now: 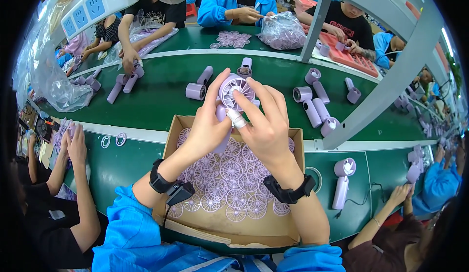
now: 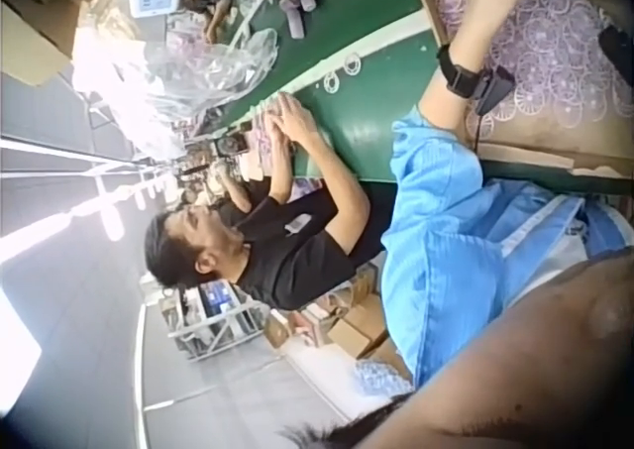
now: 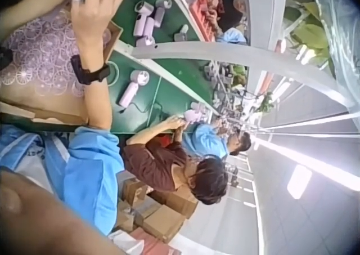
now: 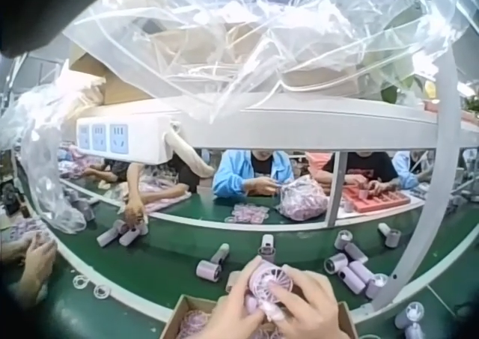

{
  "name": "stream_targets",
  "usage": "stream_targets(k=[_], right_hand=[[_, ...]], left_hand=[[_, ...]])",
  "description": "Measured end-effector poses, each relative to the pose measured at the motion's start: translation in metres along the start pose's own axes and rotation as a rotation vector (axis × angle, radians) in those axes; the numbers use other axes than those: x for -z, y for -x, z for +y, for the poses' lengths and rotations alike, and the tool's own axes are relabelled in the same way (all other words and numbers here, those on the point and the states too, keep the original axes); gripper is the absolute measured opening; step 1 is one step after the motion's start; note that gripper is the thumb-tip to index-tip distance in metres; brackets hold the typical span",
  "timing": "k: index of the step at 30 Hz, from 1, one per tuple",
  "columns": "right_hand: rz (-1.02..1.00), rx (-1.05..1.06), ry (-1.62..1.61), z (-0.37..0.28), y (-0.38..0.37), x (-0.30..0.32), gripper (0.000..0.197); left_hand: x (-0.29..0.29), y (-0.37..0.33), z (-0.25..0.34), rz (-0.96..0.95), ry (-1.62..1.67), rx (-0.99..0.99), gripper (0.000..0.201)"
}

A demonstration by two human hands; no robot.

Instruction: The person picks up a fan body and a fan cover, presses the cover onto the body by hand, and sets the assembled fan on the table. This process is repeated multiple times throughout the video.

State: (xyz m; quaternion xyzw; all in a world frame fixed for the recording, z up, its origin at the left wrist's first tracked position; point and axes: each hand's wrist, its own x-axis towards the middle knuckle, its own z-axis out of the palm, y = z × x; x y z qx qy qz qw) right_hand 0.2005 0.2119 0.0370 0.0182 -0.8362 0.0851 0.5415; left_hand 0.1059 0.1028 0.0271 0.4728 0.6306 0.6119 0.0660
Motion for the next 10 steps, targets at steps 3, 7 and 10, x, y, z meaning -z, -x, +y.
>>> stream_targets(k=[3, 7, 10], right_hand=[[0.020, -0.019, -0.023, -0.0011, 0.0015, -0.0016, 0.041], [0.021, -0.008, -0.013, -0.0005, 0.0013, -0.0017, 0.040], [0.009, -0.014, -0.006, -0.0001, 0.0029, -0.0022, 0.040]], left_hand=[[-0.0013, 0.0007, -0.0029, -0.003, 0.019, 0.008, 0.078], [-0.0039, 0.0017, -0.0061, -0.006, 0.069, 0.024, 0.078], [-0.0038, 0.0021, -0.0043, -0.006, 0.059, 0.036, 0.079]])
